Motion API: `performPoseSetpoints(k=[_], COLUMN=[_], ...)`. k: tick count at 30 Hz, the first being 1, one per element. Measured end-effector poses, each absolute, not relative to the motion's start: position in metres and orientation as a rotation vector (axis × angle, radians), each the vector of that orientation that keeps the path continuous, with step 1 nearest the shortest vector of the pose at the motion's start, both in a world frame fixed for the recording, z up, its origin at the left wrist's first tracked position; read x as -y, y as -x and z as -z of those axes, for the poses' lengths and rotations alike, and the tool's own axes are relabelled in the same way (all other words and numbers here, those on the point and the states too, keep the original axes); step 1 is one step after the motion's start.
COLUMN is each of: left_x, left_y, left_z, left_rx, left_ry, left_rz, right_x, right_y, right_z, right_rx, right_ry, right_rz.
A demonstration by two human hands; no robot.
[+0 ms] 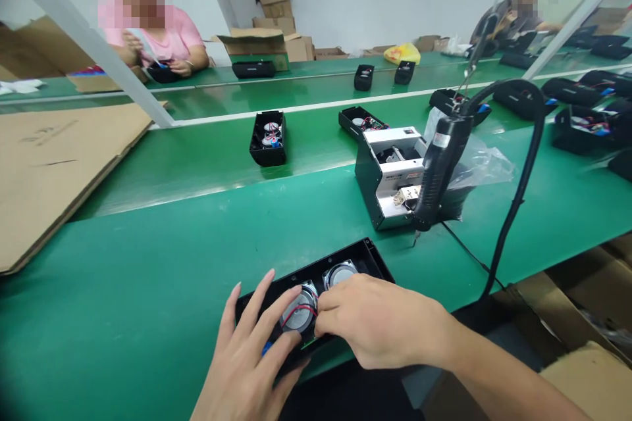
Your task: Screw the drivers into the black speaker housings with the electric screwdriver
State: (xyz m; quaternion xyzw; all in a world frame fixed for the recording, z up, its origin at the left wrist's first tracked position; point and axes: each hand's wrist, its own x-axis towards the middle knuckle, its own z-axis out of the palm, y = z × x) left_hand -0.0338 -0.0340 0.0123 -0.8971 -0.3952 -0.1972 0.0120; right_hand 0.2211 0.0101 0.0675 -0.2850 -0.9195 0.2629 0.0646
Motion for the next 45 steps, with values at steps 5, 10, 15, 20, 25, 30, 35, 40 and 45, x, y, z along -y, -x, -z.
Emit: performPoseSetpoints(k=[5,10,15,20,25,30,35,40,45], left_x=[0.035,0.029,0.022,0.023,0.026,-0.003,-0.058,-0.085,-0.087], left_y=[0.028,0.034,0.043,0.042,0.035,0.03,0.039,0.041,0.038], left_z=[-0.011,-0.014,-0.013,-0.011,-0.013,-0.032,-0.064,-0.077,-0.077], left_rx=[1.244,1.134,1.068,1.08,1.089,1.227,1.515,1.884,1.922], left_ry=[2.814,2.839,2.883,2.883,2.831,2.931,3.367,3.615,3.65], left_rz=[0.751,0.706,0.637,0.691,0.595,0.632,0.364,0.095,0.093], right_x=[-0.007,0.002,0.0,-0.003,-0.001,-0.011,-0.052,-0.081,-0.089], right_y=[-0.22,-0.218,-0.214,-0.214,-0.212,-0.201,-0.185,-0.177,-0.177], right_z=[-0.07,-0.067,-0.067,-0.062,-0.055,-0.064,-0.09,-0.101,-0.103], right_rx=[2.654,2.649,2.643,2.712,2.771,2.857,2.894,2.841,2.75], right_ry=[0.967,1.001,0.989,0.909,0.852,0.847,1.039,1.027,1.056], right_rz=[-0.939,-0.904,-0.871,-0.807,-0.738,-0.547,-0.586,-0.858,-1.09])
